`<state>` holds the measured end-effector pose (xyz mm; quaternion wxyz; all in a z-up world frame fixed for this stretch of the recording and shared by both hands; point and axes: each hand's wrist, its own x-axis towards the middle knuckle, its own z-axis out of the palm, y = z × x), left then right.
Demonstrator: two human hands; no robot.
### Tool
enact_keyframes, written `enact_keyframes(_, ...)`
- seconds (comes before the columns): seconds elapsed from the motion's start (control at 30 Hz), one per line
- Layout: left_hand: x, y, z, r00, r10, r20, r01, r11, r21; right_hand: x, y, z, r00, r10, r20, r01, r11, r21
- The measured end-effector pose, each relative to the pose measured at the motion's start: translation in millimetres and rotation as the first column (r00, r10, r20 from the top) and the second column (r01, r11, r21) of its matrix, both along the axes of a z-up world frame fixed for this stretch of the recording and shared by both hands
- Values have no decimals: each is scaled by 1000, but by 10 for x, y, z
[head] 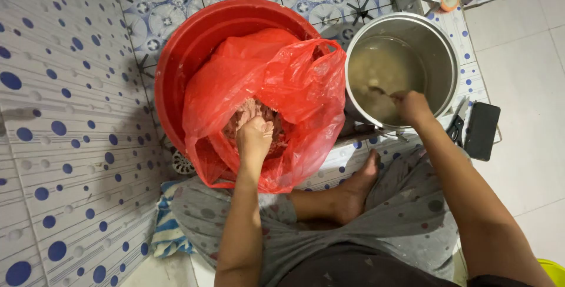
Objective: Forming meatballs by hand and transferring them into a pot of water using a spoon.
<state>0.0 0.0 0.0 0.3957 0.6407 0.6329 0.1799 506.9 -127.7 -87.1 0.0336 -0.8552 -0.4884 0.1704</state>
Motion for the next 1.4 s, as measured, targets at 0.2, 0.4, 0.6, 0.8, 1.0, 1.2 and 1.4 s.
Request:
enact_keyframes(0.2, 16, 127, 655, 983, 44, 178, -43, 999, -8, -341, 158, 658, 997, 57, 46, -50, 988, -144)
enact_keyframes(0.4, -132, 282, 321, 1000, -29, -2, 29, 999, -15, -264, 159, 721, 960, 182, 212, -110, 944, -310)
enact_keyframes(0.6, 46, 227, -155, 890, -401, -216, 334, 897, -291, -71, 47, 979, 988, 12, 157, 33, 960, -278)
enact_keyframes(0.8, 212, 200, -550, 666, -521, -534, 689, 704, 173, -83, -606, 1142, 997, 46, 61, -55, 985, 163)
enact_keyframes(1.0, 189, 366, -947, 479, -30, -877, 652, 681, 333, -394, -891, 1550, 977, -122, -175, 154, 970, 186)
enact_keyframes(1.2, -34, 509, -1296, 723, -273, -634, 542, 794, 276, -458, -926, 1460, 967, -88, -240, 150, 956, 251)
enact_keyframes(1.4, 88, 768, -1644, 151, -542, -827, 675, 667, -314, -658, -760, 1709, 963, -42, -265, 122, 948, 295)
